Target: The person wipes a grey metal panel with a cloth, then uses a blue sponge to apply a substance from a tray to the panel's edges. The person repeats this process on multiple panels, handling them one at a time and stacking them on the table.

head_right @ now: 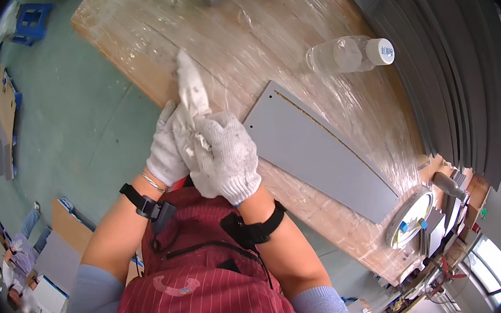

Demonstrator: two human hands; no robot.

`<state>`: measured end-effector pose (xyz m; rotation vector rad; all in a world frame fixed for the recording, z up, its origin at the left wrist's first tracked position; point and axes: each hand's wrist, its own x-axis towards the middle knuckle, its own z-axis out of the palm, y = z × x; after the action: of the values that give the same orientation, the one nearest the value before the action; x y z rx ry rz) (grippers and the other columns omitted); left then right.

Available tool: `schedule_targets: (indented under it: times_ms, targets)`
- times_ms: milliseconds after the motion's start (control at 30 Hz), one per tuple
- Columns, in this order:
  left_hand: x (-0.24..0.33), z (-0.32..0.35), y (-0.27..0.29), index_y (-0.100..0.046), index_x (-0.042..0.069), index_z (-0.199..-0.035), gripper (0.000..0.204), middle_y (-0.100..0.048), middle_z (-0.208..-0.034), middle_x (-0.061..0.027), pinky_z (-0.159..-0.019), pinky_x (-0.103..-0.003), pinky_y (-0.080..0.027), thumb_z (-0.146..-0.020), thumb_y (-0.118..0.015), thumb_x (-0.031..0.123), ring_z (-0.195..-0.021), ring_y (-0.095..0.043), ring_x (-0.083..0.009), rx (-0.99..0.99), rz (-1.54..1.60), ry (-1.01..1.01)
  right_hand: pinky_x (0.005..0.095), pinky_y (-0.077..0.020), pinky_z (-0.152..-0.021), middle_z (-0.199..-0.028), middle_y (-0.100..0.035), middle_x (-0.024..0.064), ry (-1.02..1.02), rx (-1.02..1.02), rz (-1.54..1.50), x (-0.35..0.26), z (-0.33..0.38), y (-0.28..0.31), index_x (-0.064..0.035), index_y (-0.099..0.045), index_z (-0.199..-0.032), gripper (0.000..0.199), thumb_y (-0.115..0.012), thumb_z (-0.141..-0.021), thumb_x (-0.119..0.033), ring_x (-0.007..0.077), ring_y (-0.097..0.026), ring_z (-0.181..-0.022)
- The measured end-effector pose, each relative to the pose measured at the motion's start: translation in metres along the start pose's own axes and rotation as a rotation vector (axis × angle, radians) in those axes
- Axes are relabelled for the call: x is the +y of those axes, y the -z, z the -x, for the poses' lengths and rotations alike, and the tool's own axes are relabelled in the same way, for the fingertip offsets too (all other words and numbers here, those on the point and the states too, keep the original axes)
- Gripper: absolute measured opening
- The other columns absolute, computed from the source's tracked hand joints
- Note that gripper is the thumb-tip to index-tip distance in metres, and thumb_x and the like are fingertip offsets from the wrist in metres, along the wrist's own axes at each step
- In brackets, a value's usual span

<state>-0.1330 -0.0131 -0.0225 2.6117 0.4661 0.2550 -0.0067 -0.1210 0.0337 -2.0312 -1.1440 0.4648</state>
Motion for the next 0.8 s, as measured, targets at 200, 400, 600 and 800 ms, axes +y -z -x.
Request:
schedule_targets:
  times_ms: [200,400,600,800]
  targets:
    - [0.014,0.017,0.001,-0.074,0.024,-0.12,0.035,-0.053,-0.149,-0.0147,-0.122,-0.057,-0.021,-0.086,-0.071,0.029,-0.14,-0.045,-0.0373,0.142,0.074,-0.024,0.0432,-0.0535,-0.088,-0.112,-0.065,0.0172,-0.793,0.587,-0.583,0.087,0.088,0.133,0.0022,-0.065,-0.123,0.037,-0.068,-0.086,-0.004,0.029,-0.066,-0.101]
    - [0.026,0.01,-0.017,-0.074,0.025,-0.12,0.033,-0.054,-0.149,-0.0123,-0.123,-0.059,-0.014,-0.09,-0.066,0.036,-0.139,-0.046,-0.0365,0.124,0.047,-0.06,0.0483,-0.051,-0.089,-0.114,-0.061,0.022,-0.366,0.307,0.664,0.094,0.062,0.088,0.0005,-0.064,-0.122,0.055,-0.078,-0.076,-0.025,0.0401,-0.062,-0.103]
    - [0.023,0.003,-0.005,-0.065,0.022,-0.134,0.046,-0.052,-0.15,-0.0117,-0.124,-0.054,-0.017,-0.09,-0.065,0.035,-0.144,-0.04,-0.0374,-0.032,-0.046,0.075,0.0497,-0.0522,-0.084,-0.112,-0.065,0.0153,-0.061,-0.079,0.059,-0.006,-0.022,0.006,-0.0112,-0.069,-0.117,0.036,-0.07,-0.081,-0.02,0.037,-0.063,-0.099]
    - [0.034,-0.003,0.005,-0.075,0.017,-0.117,0.034,-0.062,-0.137,-0.0118,-0.118,-0.049,-0.029,-0.09,-0.068,0.035,-0.131,-0.052,-0.0329,0.188,0.05,0.082,0.0317,-0.0533,-0.084,-0.114,-0.066,0.0138,-0.448,0.166,-0.374,0.054,0.047,0.147,-0.0061,-0.073,-0.119,0.035,-0.073,-0.085,-0.008,0.0205,-0.065,-0.101]
